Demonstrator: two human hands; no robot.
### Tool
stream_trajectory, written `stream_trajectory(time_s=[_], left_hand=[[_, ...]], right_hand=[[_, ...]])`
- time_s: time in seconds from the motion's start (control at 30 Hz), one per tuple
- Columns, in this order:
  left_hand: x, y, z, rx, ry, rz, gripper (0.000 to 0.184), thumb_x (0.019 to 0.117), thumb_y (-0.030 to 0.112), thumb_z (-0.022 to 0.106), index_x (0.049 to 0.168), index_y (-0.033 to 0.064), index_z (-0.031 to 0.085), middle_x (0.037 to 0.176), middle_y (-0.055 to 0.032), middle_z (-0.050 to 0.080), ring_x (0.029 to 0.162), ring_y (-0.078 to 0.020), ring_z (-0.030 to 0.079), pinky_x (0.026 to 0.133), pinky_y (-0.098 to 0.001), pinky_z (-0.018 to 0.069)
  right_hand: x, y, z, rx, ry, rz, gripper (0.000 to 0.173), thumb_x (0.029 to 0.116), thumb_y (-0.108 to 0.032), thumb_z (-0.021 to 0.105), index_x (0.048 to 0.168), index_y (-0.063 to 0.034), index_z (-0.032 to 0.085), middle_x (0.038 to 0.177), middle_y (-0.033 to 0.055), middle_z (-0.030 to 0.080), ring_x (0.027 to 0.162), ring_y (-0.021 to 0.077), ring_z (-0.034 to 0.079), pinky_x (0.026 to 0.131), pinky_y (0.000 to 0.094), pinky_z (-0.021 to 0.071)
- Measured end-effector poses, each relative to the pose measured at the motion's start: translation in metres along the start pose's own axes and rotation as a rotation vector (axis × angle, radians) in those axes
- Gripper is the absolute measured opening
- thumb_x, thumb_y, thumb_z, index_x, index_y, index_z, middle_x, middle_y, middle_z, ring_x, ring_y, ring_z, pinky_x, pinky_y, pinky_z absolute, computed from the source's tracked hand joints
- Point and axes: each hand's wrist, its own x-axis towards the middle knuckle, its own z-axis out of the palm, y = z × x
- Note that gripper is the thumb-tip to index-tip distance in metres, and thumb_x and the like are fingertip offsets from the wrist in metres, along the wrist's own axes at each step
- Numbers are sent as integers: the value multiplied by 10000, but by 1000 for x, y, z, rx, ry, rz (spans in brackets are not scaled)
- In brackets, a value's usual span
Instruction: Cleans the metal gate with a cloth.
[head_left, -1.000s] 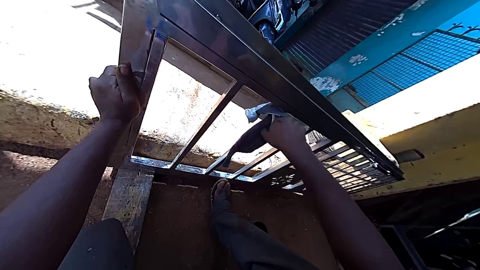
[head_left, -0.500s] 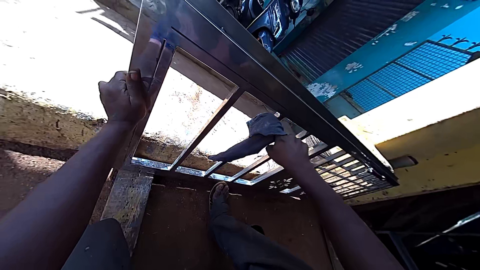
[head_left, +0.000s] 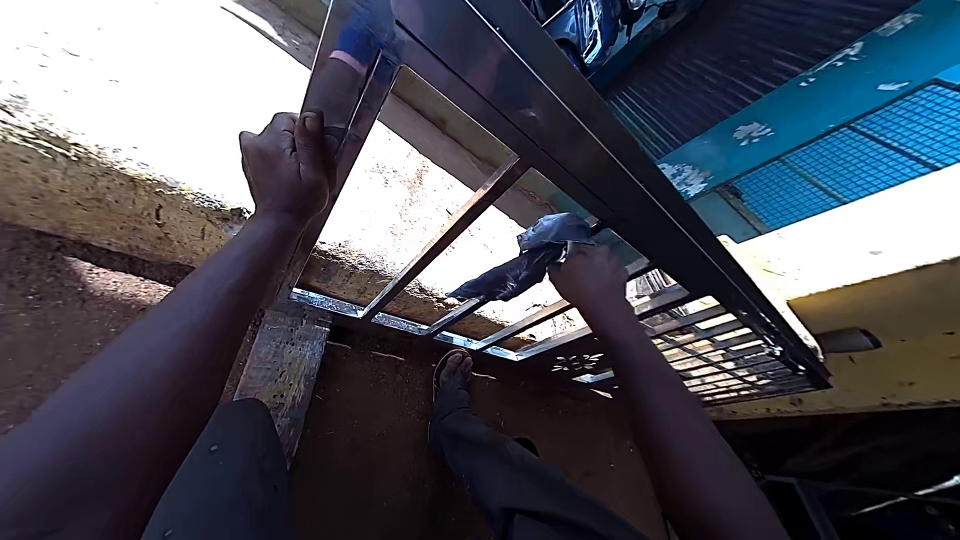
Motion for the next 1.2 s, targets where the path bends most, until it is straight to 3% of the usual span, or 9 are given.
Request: stream_trajectory(time_s=[0.2, 0.3, 0.37, 0.47, 0.53, 0.77, 0.93, 1.03, 1.2], left_hand=[[4, -3, 4, -13, 31, 15, 645, 1106, 484, 216, 953, 14, 630, 768, -153, 652, 754, -288, 655, 766, -526, 449], [-2, -7, 2, -13, 35, 17, 689, 1098, 530, 199, 966, 15, 638, 768, -156, 649, 751, -307, 649, 797, -552, 454], [-3, -6, 4, -21, 56, 19, 714, 1090, 549, 180, 955, 18, 639, 740, -143, 632, 725, -304, 633, 774, -550, 455], [4, -7, 8, -6, 86, 40, 754, 1070, 561, 161, 911, 30, 671, 694, -107, 631, 681, -275, 640, 730, -541, 487], [4, -6, 5, 16, 76, 31, 776, 1064, 563, 159, 879, 22, 683, 702, -117, 647, 692, -276, 654, 749, -539, 495], [2, 5, -6, 19, -80, -37, 737, 1061, 487, 179, 1018, -31, 703, 878, -196, 713, 873, -371, 695, 874, -605, 482], [-2, 8, -7, 23, -131, -91, 649, 1093, 416, 222, 1087, -55, 668, 936, -248, 708, 929, -428, 684, 915, -648, 456], [-2, 13, -8, 47, -145, -114, 671, 1094, 441, 200, 1126, -45, 663, 964, -269, 706, 955, -452, 682, 895, -665, 460], [-2, 20, -9, 58, -128, -147, 697, 1102, 448, 183, 1134, -70, 647, 993, -298, 690, 979, -459, 673, 890, -654, 463]], right_hand=[[-4, -21, 90, 84, -172, -214, 315, 1041, -271, 526, 980, -31, 720, 1013, 227, 723, 992, 429, 703, 783, 632, 536], [-4, 3, 102, 520, -93, -351, 247, 982, -235, 628, 913, -21, 732, 834, 155, 713, 818, 322, 703, 755, 563, 547], [-7, 16, 90, 930, -125, -275, 201, 956, -171, 607, 1036, -23, 717, 865, 62, 725, 751, 167, 692, 704, 394, 572], [-14, 22, 55, 1642, -228, -58, 260, 1029, -84, 470, 1244, 5, 587, 1073, 142, 717, 912, 267, 730, 732, 454, 636], [-27, 21, 38, 1968, -251, 75, 376, 1106, -250, 344, 1385, -53, 502, 1229, 192, 677, 1043, 366, 706, 804, 565, 609], [-90, 4, 40, 2841, -134, 79, 624, 1053, -526, 178, 1273, -75, 549, 1139, 270, 699, 1045, 466, 697, 846, 630, 575], [-112, -35, 57, 2393, -378, 619, 599, 1089, -569, 172, 992, -81, 504, 659, 117, 606, 495, 213, 585, 426, 330, 482], [-103, -25, 91, 2228, -685, 449, 365, 1075, -307, 268, 1014, -82, 548, 706, 64, 593, 519, 142, 540, 463, 277, 453], [-101, 15, 89, 1800, -572, -152, 434, 959, 114, 531, 1383, 23, 529, 981, 126, 699, 802, 187, 698, 769, 332, 601]])
